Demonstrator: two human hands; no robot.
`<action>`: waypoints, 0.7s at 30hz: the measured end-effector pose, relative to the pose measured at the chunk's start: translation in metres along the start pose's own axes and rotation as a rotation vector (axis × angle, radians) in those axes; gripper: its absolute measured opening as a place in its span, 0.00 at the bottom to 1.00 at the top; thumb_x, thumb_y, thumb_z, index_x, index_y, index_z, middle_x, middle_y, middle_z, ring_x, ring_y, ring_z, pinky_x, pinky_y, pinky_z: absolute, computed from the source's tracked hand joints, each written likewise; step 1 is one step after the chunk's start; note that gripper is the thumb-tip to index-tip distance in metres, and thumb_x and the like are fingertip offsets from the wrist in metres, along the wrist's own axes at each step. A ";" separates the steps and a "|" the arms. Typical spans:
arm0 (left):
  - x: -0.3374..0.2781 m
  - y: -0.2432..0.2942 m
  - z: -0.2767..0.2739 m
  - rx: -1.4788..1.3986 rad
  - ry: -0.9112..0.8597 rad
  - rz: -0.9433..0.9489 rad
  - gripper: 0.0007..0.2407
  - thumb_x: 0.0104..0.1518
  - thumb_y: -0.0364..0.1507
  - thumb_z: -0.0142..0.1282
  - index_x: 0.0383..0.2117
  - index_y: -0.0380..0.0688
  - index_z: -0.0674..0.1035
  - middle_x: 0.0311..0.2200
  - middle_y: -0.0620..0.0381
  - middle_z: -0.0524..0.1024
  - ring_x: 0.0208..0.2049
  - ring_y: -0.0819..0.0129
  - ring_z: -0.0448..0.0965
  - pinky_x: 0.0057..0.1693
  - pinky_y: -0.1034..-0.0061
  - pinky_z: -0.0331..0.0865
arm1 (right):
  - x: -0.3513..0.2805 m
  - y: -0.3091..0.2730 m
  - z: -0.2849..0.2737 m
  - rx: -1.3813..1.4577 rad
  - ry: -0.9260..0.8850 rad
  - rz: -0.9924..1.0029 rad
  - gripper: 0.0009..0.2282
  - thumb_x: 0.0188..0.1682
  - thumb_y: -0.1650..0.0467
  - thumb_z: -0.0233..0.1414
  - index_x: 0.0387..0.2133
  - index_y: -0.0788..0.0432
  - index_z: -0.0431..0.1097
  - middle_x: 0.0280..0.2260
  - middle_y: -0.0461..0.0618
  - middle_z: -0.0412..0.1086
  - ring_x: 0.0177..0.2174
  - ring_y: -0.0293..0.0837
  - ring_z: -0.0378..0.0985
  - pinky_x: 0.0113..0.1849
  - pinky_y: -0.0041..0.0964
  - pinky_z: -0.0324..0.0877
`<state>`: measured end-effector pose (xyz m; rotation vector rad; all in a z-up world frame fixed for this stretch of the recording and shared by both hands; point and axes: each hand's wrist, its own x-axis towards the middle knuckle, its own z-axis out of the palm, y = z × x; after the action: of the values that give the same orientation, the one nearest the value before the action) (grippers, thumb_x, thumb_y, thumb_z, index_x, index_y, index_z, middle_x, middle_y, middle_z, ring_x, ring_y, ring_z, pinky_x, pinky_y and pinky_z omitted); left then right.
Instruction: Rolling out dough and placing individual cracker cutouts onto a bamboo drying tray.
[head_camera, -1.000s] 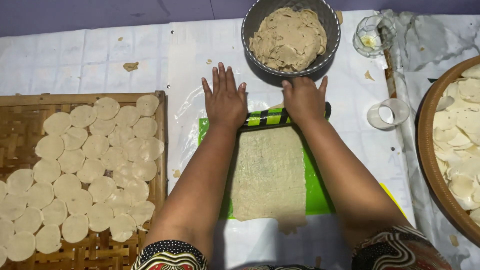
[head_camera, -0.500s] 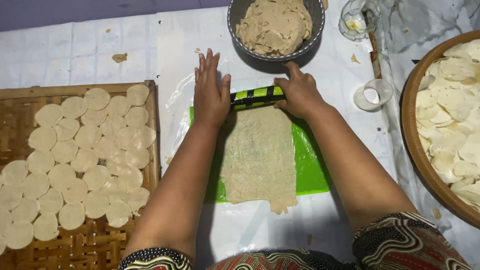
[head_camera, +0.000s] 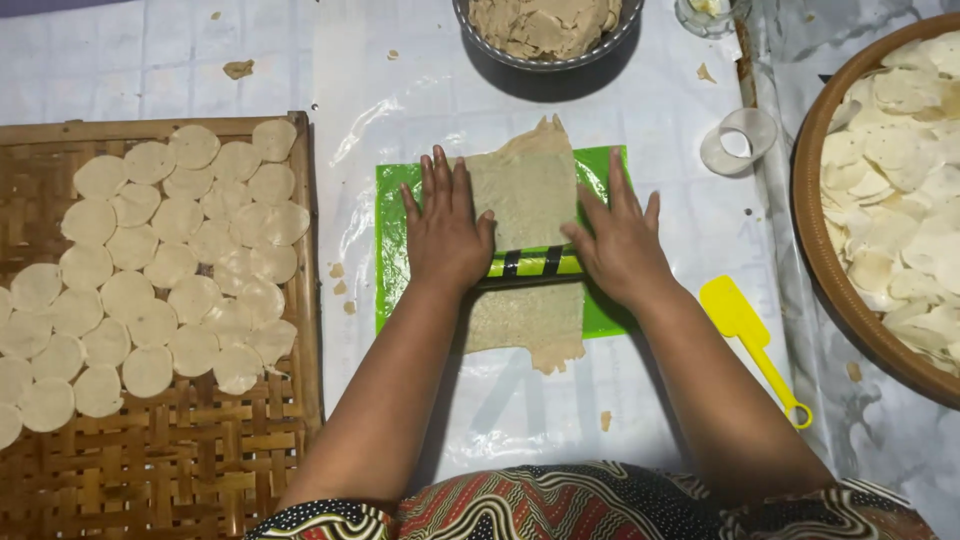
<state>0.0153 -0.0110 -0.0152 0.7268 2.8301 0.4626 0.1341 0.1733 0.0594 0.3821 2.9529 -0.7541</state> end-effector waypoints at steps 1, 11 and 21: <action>-0.003 0.004 -0.004 0.000 0.000 0.005 0.31 0.66 0.44 0.37 0.72 0.43 0.50 0.74 0.42 0.34 0.75 0.52 0.28 0.72 0.45 0.21 | 0.008 0.008 0.012 -0.001 0.004 0.004 0.26 0.60 0.59 0.40 0.61 0.69 0.60 0.71 0.72 0.31 0.68 0.66 0.41 0.62 0.74 0.31; -0.084 0.020 -0.008 0.077 -0.154 0.046 0.27 0.67 0.43 0.23 0.72 0.49 0.53 0.74 0.44 0.40 0.75 0.54 0.33 0.71 0.46 0.18 | -0.047 0.008 0.042 -0.264 -0.115 0.105 0.27 0.60 0.55 0.30 0.68 0.55 0.53 0.71 0.65 0.40 0.70 0.58 0.40 0.64 0.65 0.31; -0.174 0.007 0.012 0.021 -0.332 0.225 0.28 0.69 0.45 0.20 0.73 0.44 0.43 0.74 0.41 0.38 0.74 0.48 0.32 0.71 0.47 0.23 | -0.158 0.029 0.100 -0.337 0.041 0.023 0.33 0.59 0.54 0.35 0.70 0.64 0.41 0.70 0.67 0.40 0.69 0.60 0.39 0.65 0.65 0.27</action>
<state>0.1721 -0.0881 -0.0072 1.0270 2.4606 0.3097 0.2946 0.1148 -0.0210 0.4070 3.0280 -0.2381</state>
